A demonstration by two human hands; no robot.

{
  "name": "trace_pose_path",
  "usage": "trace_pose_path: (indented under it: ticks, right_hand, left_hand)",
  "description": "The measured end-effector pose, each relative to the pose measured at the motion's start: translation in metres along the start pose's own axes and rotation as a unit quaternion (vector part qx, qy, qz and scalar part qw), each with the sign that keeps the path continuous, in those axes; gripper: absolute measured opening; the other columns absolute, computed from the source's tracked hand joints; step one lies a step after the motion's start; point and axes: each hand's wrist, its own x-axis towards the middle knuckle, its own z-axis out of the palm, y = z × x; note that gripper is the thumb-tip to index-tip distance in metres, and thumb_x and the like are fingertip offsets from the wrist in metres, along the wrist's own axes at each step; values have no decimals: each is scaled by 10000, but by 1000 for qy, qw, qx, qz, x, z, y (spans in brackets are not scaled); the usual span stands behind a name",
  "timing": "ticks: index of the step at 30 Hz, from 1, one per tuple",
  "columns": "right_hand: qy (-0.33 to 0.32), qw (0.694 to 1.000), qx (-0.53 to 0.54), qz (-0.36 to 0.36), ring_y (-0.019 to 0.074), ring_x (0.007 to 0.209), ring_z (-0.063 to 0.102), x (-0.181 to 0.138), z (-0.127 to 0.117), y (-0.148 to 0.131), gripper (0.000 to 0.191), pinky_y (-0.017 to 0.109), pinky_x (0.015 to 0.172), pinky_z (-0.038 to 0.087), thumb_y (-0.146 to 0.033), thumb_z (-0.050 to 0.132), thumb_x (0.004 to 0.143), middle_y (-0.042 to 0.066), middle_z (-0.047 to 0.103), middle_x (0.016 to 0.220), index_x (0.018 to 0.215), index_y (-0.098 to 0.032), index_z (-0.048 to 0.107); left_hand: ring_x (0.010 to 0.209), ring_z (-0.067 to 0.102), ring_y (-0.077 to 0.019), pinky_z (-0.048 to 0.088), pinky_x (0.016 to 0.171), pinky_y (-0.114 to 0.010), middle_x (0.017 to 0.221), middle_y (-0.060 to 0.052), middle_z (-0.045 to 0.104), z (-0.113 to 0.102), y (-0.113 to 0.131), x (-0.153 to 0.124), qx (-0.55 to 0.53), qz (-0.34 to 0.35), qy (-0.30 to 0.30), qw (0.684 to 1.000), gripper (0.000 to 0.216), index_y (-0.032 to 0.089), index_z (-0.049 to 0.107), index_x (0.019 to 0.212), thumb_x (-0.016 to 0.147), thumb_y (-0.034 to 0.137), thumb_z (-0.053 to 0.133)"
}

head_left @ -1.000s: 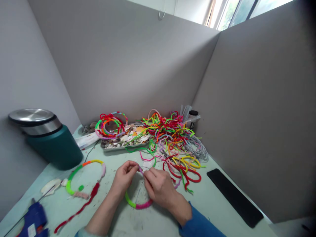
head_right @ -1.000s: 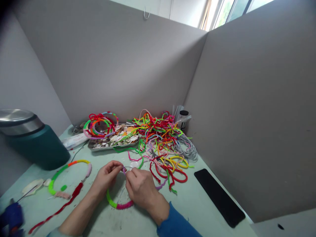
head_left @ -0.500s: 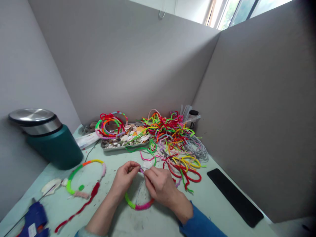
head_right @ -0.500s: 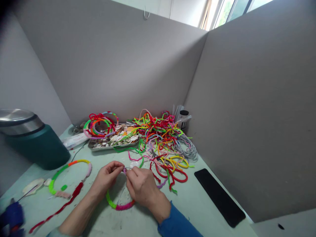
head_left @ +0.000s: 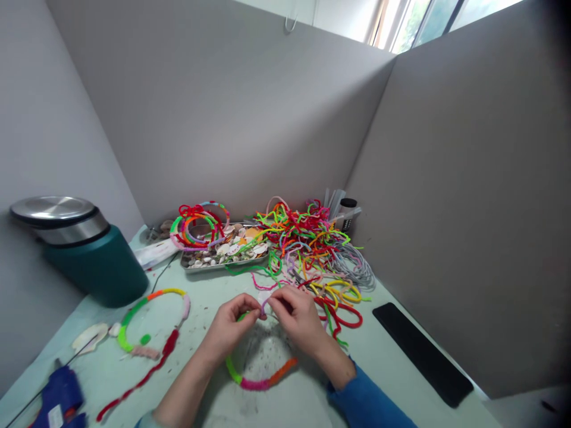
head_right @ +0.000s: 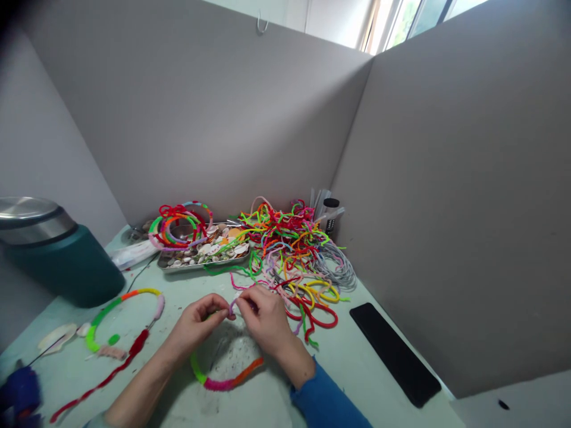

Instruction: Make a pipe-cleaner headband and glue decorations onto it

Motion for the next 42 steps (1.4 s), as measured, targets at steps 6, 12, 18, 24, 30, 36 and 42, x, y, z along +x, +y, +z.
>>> trace_pose_path:
  ticks: [6,12,18,24,30,36,42]
  right_hand:
    - [-52,992,76,87,108,583,482,3,5,16,207,205,541,343,-240,515,837,-26,539,598,665,-162,600]
    - [-112,975,131,137,96,556,458,2,8,24,200,190,511,322,-222,540,798,-40,504,555,626,-148,612]
    - [-107,951,248,151,110,653,521,0,11,24,164,200,583,386,-280,564,811,-2,602,728,858,-150,654]
    - [-129,923,302,202,74,512,433,2,12,23,210,182,479,319,-337,576,810,-31,532,619,765,-140,633]
    - [-122,920,308,209,73,511,420,0,12,27,212,183,474,304,-347,598,795,-35,515,602,755,-140,628]
    - [-95,925,312,195,78,520,418,1,11,29,186,190,490,316,-325,600,796,-37,501,595,760,-146,632]
    - [-91,927,310,193,75,507,392,3,11,29,168,187,470,300,-311,614,779,-40,480,583,725,-152,624]
  left_hand:
    - [736,625,-182,445,697,-261,719,-34,675,2,2,-3,-29,-9,-20,999,182,173,616,883,739,284,627]
    - [724,620,-182,456,684,-260,735,-48,704,0,1,-2,-12,-29,-26,999,234,167,705,913,738,297,620]
    - [584,585,-136,406,514,-209,706,-33,690,-1,0,-2,-15,-48,-13,999,159,170,674,832,750,294,617]
    - [703,628,-172,462,634,-245,727,-43,698,-1,0,-2,-37,-41,-8,998,195,169,659,877,763,321,615]
    - [864,617,-208,458,797,-290,887,-66,687,2,-3,1,15,7,6,1000,196,159,646,858,701,272,682]
    - [748,568,-169,448,695,-272,766,-18,615,2,-10,2,61,20,31,997,155,164,582,802,729,283,648]
    - [721,544,-157,426,674,-258,733,-4,587,2,-7,-1,79,38,10,996,129,166,569,763,747,279,630]
